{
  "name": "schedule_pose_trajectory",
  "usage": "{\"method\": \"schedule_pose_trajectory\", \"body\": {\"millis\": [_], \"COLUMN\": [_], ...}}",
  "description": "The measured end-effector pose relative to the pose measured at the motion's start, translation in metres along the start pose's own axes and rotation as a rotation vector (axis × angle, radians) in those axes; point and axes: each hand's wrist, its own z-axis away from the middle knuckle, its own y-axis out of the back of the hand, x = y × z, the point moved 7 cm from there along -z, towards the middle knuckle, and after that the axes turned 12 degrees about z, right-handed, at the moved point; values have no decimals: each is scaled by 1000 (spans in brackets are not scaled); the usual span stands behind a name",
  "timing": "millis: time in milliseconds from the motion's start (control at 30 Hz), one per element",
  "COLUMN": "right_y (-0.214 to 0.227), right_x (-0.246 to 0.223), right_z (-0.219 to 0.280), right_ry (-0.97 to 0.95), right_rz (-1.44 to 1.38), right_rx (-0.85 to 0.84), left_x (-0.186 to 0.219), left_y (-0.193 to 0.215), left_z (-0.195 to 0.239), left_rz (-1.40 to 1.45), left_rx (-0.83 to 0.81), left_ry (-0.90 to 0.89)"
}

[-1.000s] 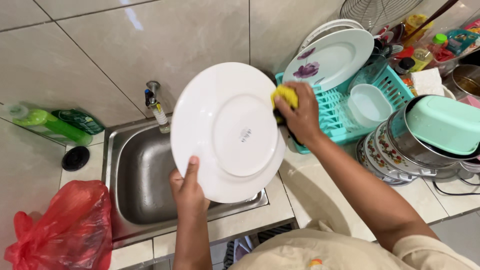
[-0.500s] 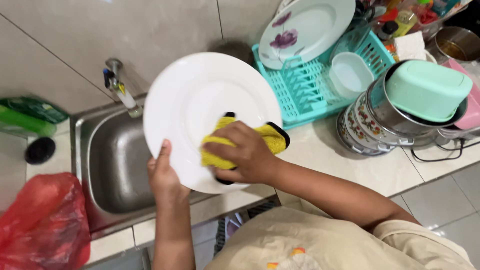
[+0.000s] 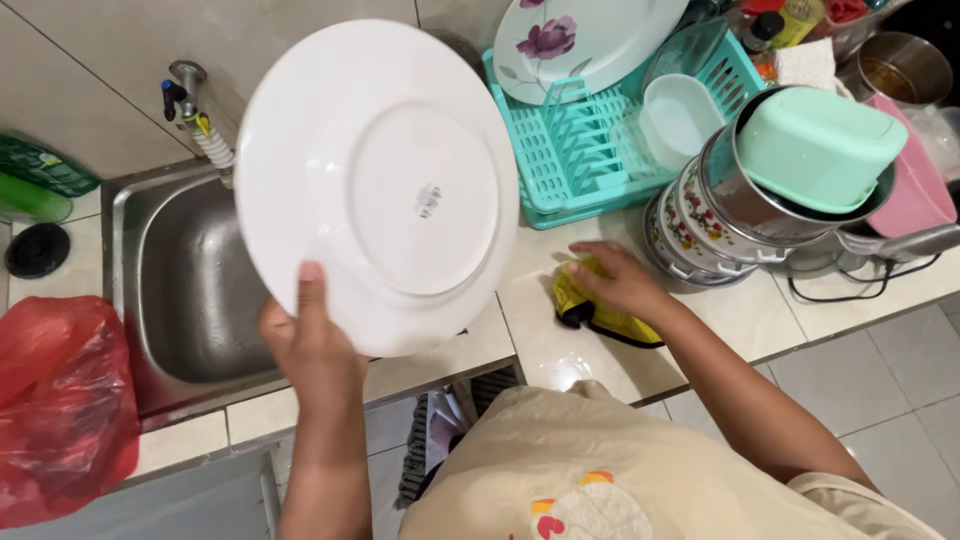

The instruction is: The person wipes a plate, several bowls, a pot, and a container with a cloth after they have been washed, and places them onto a drying rack.

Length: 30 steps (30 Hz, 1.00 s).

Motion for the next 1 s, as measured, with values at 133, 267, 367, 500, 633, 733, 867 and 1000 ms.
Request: {"method": "schedule_pose_trajectory", "body": {"millis": [133,267,367,500,633,733,867,1000], "right_y": [3,-13,-32,-27,10,29,37,53], "right_x": [-11,-40,-59,-53,-37,-18,-19,-58], "right_z": [-23,-40,-39,-67,-97,-101,-106,-106], "right_ry": [-190,-281,-217,-114,91,156,24,-310], "right_rz": [-622,-1116,-1323,-1666,-1829,-1811,-1621,-1042], "right_rx": [-307,-660,-881,-721,-705,-734,-699,-479], "left_x": [-3,0,-4,-18,-38,-34,-35,-53], "left_y": [-22,-72,-104,-110,-92,-69,-28,4], "left_z": [14,31,65,90,108,91,53,25], "left_rz": [-447,-672,-846,-960,-1270,-1249,-1326,-1396], "left_rx": [-248,-766,-1063,-1184,-1423,-1295,-1097,-1026], "left_ry": [-147,-168,-363,-446,-507,-653,-714,-606]}}
